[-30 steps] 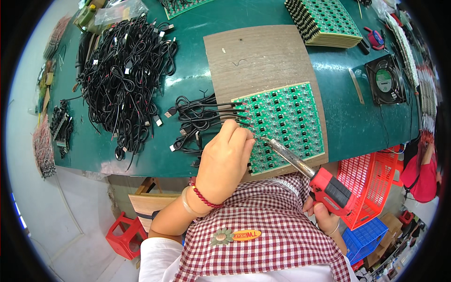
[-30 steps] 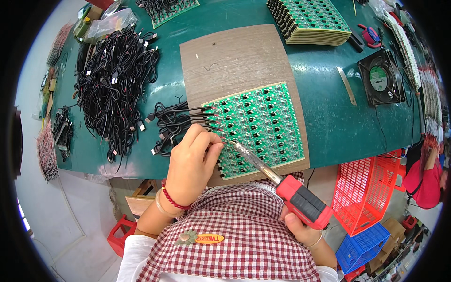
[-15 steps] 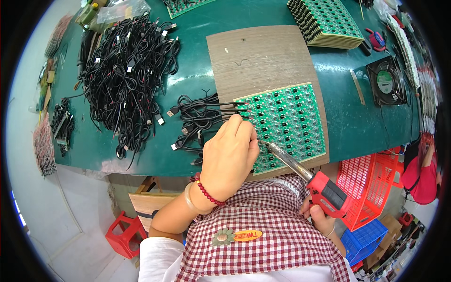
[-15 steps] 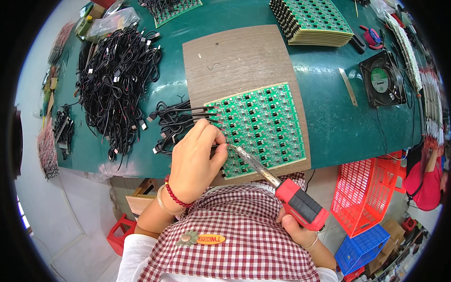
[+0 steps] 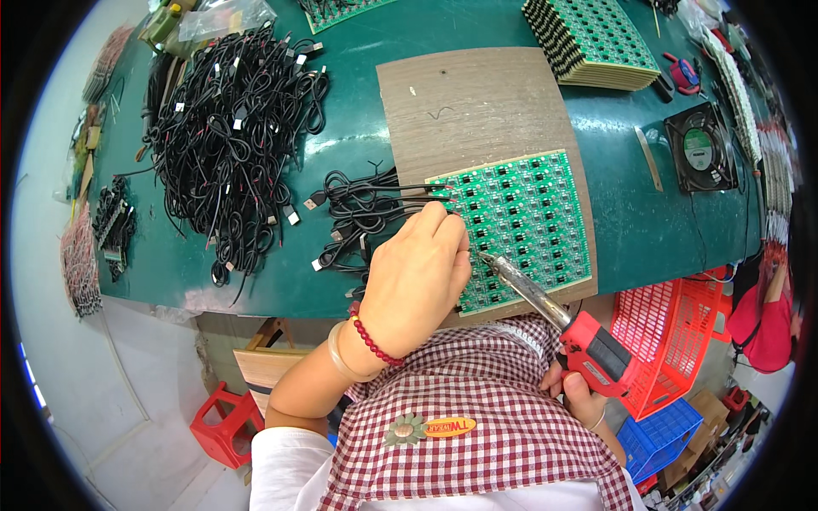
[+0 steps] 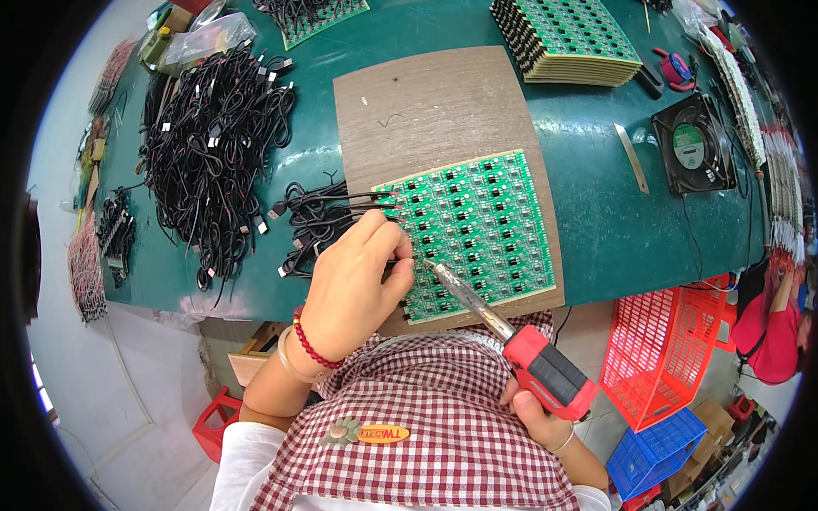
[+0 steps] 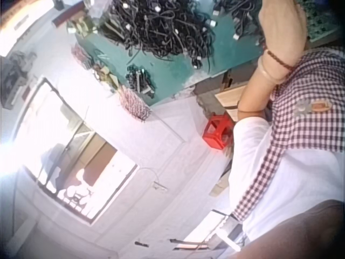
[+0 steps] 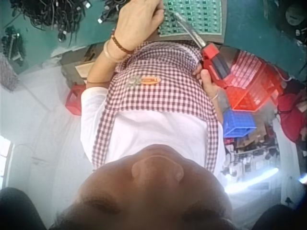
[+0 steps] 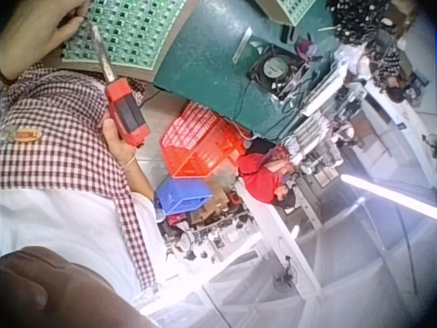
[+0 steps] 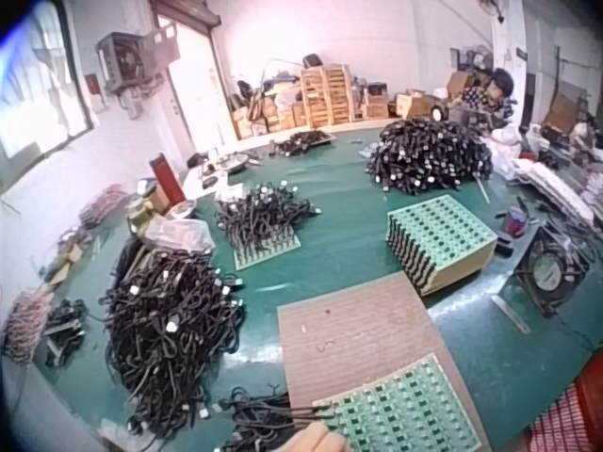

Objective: The person solders cables onto a circuit board with a soldering iron, moves the finished board away, positions a new circuit board on a wooden block, and solders cables onto the new board.

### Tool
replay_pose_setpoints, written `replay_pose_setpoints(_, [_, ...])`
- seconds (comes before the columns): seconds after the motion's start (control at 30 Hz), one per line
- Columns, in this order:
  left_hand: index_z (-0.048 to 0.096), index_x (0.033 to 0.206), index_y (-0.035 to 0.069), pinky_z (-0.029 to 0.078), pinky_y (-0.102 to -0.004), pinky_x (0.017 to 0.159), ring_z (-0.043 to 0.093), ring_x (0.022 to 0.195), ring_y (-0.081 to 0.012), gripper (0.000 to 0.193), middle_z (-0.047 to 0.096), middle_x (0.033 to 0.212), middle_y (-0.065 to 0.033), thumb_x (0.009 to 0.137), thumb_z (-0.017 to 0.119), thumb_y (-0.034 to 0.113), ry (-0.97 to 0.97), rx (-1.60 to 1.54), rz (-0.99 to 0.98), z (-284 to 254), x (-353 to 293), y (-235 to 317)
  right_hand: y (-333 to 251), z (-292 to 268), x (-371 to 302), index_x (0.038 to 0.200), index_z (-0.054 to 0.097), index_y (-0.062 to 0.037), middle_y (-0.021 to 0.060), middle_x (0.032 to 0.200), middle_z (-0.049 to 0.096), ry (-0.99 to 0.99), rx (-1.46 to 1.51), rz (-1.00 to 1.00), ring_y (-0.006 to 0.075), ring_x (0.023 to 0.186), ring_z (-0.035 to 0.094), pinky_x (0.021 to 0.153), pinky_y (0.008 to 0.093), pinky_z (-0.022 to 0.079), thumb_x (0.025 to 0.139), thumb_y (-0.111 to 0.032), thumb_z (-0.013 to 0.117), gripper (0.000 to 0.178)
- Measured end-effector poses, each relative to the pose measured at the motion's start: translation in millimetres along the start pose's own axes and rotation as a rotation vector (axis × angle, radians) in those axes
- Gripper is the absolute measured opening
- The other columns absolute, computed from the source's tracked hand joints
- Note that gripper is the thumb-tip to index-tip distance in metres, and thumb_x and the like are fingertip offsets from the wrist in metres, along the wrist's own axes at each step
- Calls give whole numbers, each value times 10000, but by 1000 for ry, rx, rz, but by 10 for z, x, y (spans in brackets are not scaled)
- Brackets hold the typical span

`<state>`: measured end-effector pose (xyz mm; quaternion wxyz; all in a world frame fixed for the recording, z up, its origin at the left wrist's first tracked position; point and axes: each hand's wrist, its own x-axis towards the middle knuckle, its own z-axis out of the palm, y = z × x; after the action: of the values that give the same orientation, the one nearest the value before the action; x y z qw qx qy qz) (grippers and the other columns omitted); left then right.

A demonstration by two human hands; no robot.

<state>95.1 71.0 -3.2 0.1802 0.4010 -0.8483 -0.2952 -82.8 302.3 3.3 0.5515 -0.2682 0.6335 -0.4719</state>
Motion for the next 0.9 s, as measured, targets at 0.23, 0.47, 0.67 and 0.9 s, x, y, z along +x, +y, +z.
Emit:
replay_pose_setpoints(0.23, [562, 798, 56, 465, -358, 626, 564, 752, -264, 122, 504, 809, -81, 741, 670, 50, 37, 75, -16, -6, -35, 44, -92, 48, 62, 914, 605, 42, 107, 783, 634, 67, 32, -53, 134, 640, 551, 595, 275, 457, 934, -310, 546, 358])
replay_pose_setpoints(0.47, [635, 841, 33, 466, -391, 726, 570, 836, -290, 74, 559, 864, -99, 795, 653, 88, 98, 156, 142, -252, 451, -65, 30, -92, 180, 1137, 434, 29, 93, 572, 505, 288, 37, -274, 154, 459, 480, 453, 279, 426, 937, -394, 506, 474])
replay_pose_setpoints(0.67, [603, 918, 7, 522, -403, 743, 609, 878, -335, 193, 593, 935, -160, 799, 689, 132, 331, 684, -275, -543, 1111, -1350, -61, 60, 235, 1134, 432, 35, 79, 566, 487, 213, -1, -377, 148, 444, 472, 448, 286, 448, 948, -364, 484, 443])
replay_pose_setpoints(0.9, [646, 1046, 42, 499, -346, 678, 618, 768, -257, 229, 587, 901, -125, 821, 608, 27, 443, 354, 26, -627, 946, -1189, -87, 11, 234, 1162, 443, 38, 105, 689, 542, 213, 116, -309, 143, 519, 486, 539, 315, 507, 930, -299, 540, 420])
